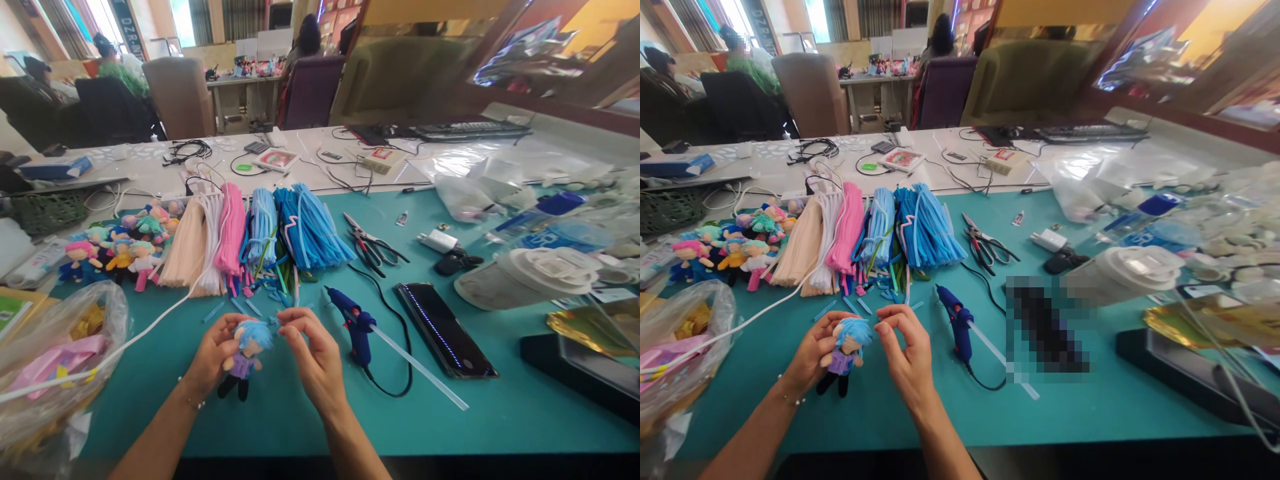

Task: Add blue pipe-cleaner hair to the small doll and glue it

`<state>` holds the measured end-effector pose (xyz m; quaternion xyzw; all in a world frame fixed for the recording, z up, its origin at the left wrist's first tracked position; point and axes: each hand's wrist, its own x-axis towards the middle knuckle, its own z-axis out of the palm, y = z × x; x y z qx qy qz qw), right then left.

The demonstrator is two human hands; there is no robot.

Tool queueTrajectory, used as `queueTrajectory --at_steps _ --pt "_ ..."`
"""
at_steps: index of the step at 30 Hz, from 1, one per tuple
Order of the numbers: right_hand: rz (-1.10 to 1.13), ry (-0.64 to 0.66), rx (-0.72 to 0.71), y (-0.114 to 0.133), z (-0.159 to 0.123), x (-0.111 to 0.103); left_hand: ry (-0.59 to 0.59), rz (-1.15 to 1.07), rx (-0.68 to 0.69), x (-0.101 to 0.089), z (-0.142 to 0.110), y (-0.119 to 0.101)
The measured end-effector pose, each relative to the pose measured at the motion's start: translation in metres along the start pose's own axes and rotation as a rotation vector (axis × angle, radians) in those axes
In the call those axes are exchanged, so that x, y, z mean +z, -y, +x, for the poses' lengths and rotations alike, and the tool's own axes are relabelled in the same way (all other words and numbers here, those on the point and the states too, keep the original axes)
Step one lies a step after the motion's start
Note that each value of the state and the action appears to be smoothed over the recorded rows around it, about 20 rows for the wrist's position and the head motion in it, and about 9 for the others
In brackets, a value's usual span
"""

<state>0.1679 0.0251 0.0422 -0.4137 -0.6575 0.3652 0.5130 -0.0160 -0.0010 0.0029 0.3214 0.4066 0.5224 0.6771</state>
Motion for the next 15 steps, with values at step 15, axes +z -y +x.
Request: queueTrajectory --at_steps 15 --pt "-0.369 0.205 -0.297 0.0004 -0.0066 0.0054 -0.035 -0.059 0.079 0.0068 -0.0017 -0.0020"
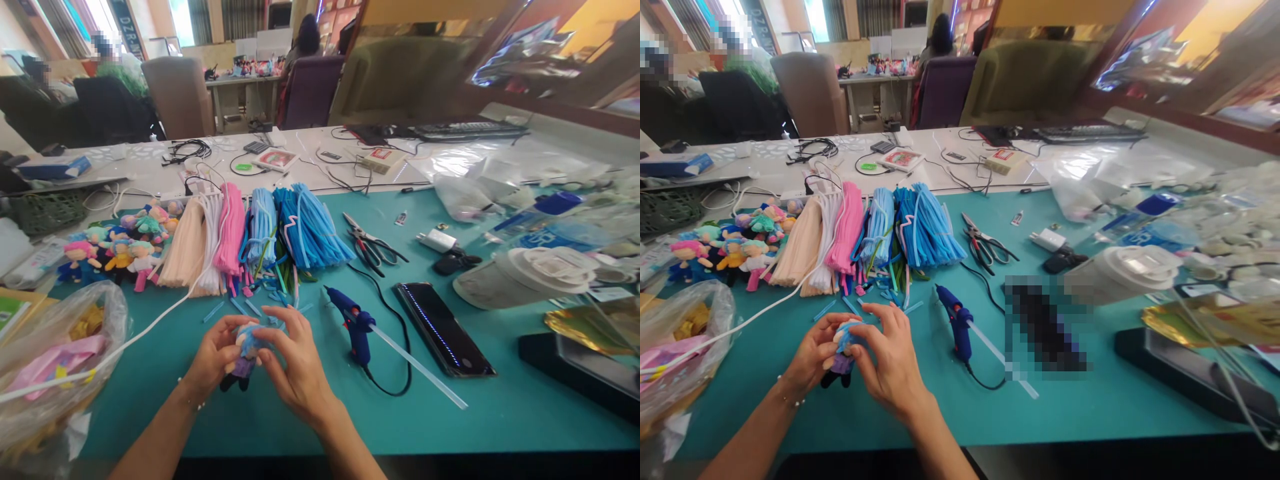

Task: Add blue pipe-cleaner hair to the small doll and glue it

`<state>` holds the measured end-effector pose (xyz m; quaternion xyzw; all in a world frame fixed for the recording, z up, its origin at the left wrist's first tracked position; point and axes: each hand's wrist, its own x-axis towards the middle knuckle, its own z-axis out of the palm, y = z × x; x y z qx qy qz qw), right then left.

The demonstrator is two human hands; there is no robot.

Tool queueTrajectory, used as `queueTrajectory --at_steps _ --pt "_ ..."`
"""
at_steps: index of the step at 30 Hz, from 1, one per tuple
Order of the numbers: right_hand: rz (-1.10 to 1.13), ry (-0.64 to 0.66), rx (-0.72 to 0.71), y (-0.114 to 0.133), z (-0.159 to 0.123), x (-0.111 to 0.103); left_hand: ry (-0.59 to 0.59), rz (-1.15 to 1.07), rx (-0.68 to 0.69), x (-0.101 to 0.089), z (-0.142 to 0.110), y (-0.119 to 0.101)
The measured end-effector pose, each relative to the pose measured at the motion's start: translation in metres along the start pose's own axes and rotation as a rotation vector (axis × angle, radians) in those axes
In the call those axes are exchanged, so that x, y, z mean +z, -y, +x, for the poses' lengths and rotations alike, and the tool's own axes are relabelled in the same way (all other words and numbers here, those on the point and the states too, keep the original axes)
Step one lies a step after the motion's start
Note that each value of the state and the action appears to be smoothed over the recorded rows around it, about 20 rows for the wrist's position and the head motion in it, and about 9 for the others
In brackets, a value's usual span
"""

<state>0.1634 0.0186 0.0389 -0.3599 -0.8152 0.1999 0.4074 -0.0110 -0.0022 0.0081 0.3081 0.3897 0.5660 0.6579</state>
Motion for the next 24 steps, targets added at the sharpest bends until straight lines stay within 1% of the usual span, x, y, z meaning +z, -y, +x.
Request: queueTrajectory --at_steps 5,11,14,17,21,24 --pt "-0.002 -0.012 0.002 -0.0019 -0.0010 -0.0004 0.044 0.017 -0.024 -0.0044 0.0002 -0.0003" --pt "-0.004 -0.017 -0.008 -0.0012 0.0027 -0.0006 -0.009 -0.001 -0.011 0.0023 0.0006 -0.0020" --pt "-0.005 0.005 -0.023 0.0015 0.0060 -0.0009 -0.018 0.011 -0.016 0.0043 0.0013 -0.0036" --pt "-0.013 0.018 -0.042 0.0030 0.0076 -0.0006 -0.012 0.038 -0.016 0.0021 0.0019 -0.0042" --pt "-0.007 -0.037 -0.052 0.0028 0.0058 -0.0011 -0.024 0.041 -0.037 -0.0040 0.0017 -0.0019" --pt "-0.046 -0.032 -0.073 0.0040 0.0050 0.0000 -0.044 0.028 -0.041 -0.0057 0.0025 -0.0001"
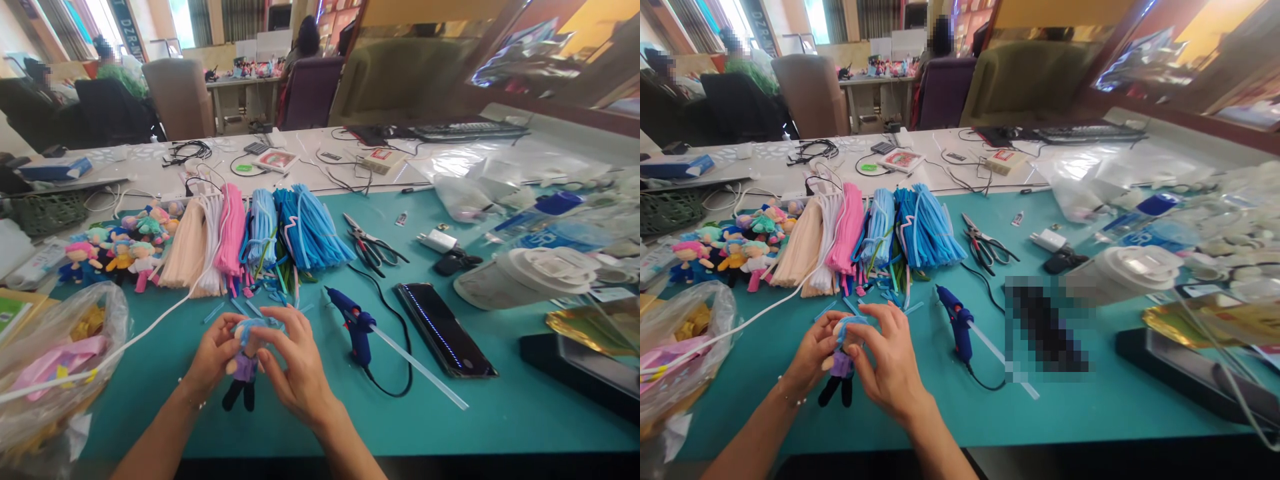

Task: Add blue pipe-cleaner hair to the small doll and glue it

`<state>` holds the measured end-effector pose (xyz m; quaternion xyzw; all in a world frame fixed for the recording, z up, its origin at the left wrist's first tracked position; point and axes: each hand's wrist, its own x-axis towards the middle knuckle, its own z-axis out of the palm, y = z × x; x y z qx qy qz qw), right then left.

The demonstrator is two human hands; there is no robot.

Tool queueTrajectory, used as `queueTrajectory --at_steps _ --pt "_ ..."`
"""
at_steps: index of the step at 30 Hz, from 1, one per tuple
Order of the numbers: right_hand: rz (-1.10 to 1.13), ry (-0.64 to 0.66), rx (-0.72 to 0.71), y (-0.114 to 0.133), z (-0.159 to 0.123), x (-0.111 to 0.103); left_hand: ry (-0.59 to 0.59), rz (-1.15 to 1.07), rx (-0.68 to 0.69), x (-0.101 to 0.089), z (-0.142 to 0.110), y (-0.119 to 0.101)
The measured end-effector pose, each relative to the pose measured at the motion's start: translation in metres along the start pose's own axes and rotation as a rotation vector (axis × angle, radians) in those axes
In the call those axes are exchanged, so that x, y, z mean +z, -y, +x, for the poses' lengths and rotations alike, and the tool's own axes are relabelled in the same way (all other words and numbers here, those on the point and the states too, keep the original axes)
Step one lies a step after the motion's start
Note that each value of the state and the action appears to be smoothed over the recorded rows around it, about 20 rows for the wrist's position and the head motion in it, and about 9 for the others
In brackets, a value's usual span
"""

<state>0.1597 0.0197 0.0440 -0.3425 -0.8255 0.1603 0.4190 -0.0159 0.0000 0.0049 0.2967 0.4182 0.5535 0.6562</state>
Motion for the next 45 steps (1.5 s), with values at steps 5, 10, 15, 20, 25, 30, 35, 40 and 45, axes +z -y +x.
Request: queueTrajectory --at_steps 5,10,15,20,25,30,35,40,45 --pt "-0.091 0.002 -0.036 0.002 0.001 0.003 -0.050 -0.049 -0.001 0.006 0.002 -0.002" --pt "0.079 -0.129 0.053 -0.002 -0.003 -0.001 -0.145 -0.152 -0.040 0.006 0.003 -0.006" --pt "0.198 -0.209 0.178 -0.009 -0.015 -0.001 -0.187 -0.308 -0.080 -0.002 0.009 -0.002" --pt "0.207 -0.170 0.165 -0.018 -0.020 0.008 -0.207 -0.424 -0.064 -0.007 0.014 0.004" --pt "0.239 -0.110 0.290 -0.027 -0.020 0.016 -0.161 -0.475 -0.052 -0.009 0.017 0.004" --pt "0.395 0.054 0.507 -0.034 -0.010 0.023 -0.117 -0.498 -0.017 -0.009 0.020 0.007" --pt "0.476 0.160 0.507 -0.039 0.013 0.028 -0.120 -0.542 0.044 -0.008 0.025 0.012" --pt "0.564 0.152 0.455 -0.047 0.018 0.037 -0.127 -0.521 0.033 -0.010 0.030 0.015" --pt "0.531 0.061 0.425 -0.049 0.008 0.041 -0.095 -0.461 0.033 -0.010 0.031 0.019"
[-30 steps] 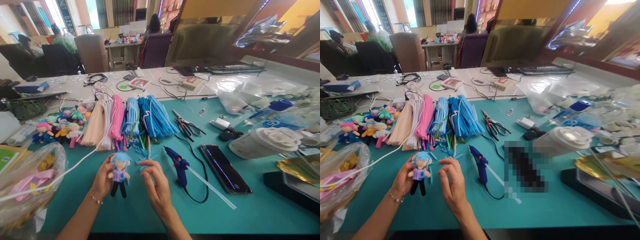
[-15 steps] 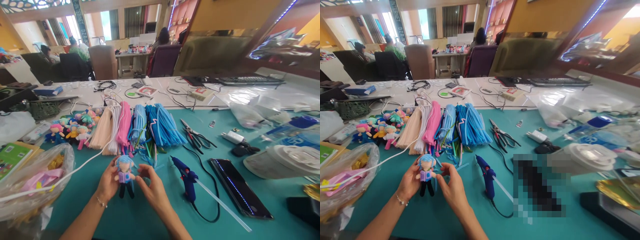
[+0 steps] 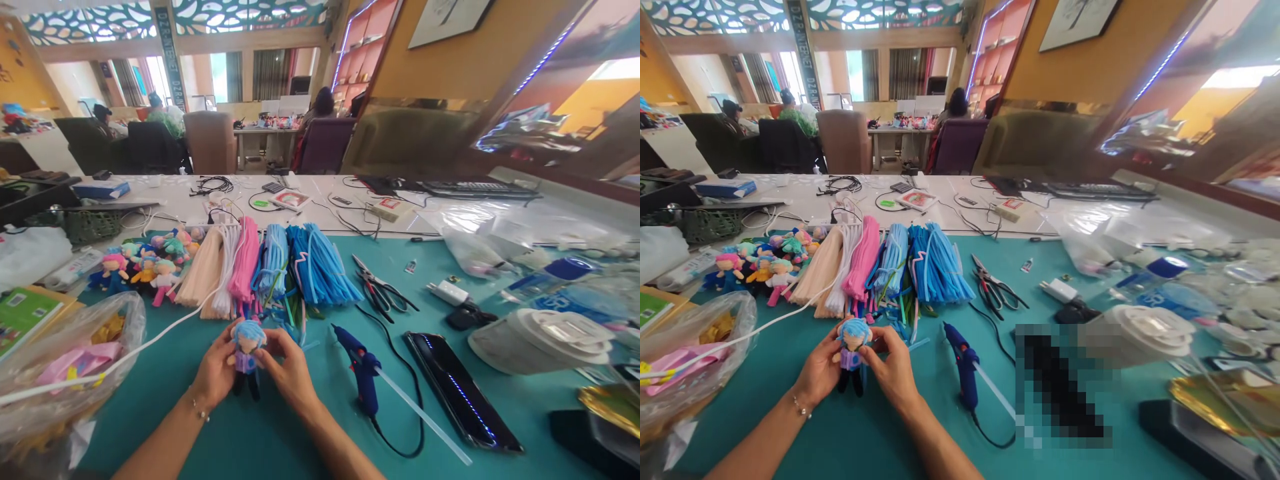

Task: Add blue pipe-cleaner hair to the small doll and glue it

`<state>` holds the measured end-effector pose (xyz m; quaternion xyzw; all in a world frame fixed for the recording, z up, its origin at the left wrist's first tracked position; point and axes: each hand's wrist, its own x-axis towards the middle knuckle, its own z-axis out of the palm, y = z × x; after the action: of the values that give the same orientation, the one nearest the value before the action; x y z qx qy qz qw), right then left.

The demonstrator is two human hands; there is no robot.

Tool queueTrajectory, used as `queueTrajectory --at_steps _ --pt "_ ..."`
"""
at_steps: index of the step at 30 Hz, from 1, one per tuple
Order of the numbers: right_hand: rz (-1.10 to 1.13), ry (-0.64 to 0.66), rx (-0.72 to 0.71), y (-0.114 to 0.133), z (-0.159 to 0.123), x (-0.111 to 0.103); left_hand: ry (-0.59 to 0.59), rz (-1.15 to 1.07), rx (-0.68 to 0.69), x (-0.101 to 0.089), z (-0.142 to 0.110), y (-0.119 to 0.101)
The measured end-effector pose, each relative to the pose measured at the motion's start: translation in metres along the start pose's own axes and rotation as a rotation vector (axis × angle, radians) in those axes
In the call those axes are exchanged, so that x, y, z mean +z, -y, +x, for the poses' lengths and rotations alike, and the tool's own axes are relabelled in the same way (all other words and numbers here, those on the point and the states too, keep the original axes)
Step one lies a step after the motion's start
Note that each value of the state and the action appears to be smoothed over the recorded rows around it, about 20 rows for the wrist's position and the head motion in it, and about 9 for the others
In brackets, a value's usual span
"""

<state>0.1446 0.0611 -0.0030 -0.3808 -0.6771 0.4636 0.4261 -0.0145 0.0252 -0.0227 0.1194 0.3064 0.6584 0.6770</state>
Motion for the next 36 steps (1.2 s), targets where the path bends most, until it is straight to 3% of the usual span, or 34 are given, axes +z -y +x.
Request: queueTrajectory --at_steps 7,12,18,22,30,36 --pt "-0.028 -0.058 -0.085 0.002 -0.004 -0.001 0.166 0.162 0.104 0.006 -0.014 0.003" --pt "-0.034 -0.061 -0.157 0.005 -0.004 -0.002 0.083 0.318 0.178 0.012 -0.021 0.004" --pt "-0.006 -0.080 -0.215 0.010 -0.002 -0.010 -0.027 0.344 0.286 0.035 -0.029 -0.006" --pt "0.039 -0.157 -0.198 0.010 0.001 -0.018 -0.010 0.308 0.251 0.043 -0.030 -0.019" --pt "0.137 -0.354 -0.089 0.010 0.007 -0.032 0.001 0.285 0.207 0.024 -0.003 -0.027" --pt "0.194 -0.449 -0.031 0.011 0.011 -0.040 -0.001 0.291 0.172 0.008 -0.002 -0.025"
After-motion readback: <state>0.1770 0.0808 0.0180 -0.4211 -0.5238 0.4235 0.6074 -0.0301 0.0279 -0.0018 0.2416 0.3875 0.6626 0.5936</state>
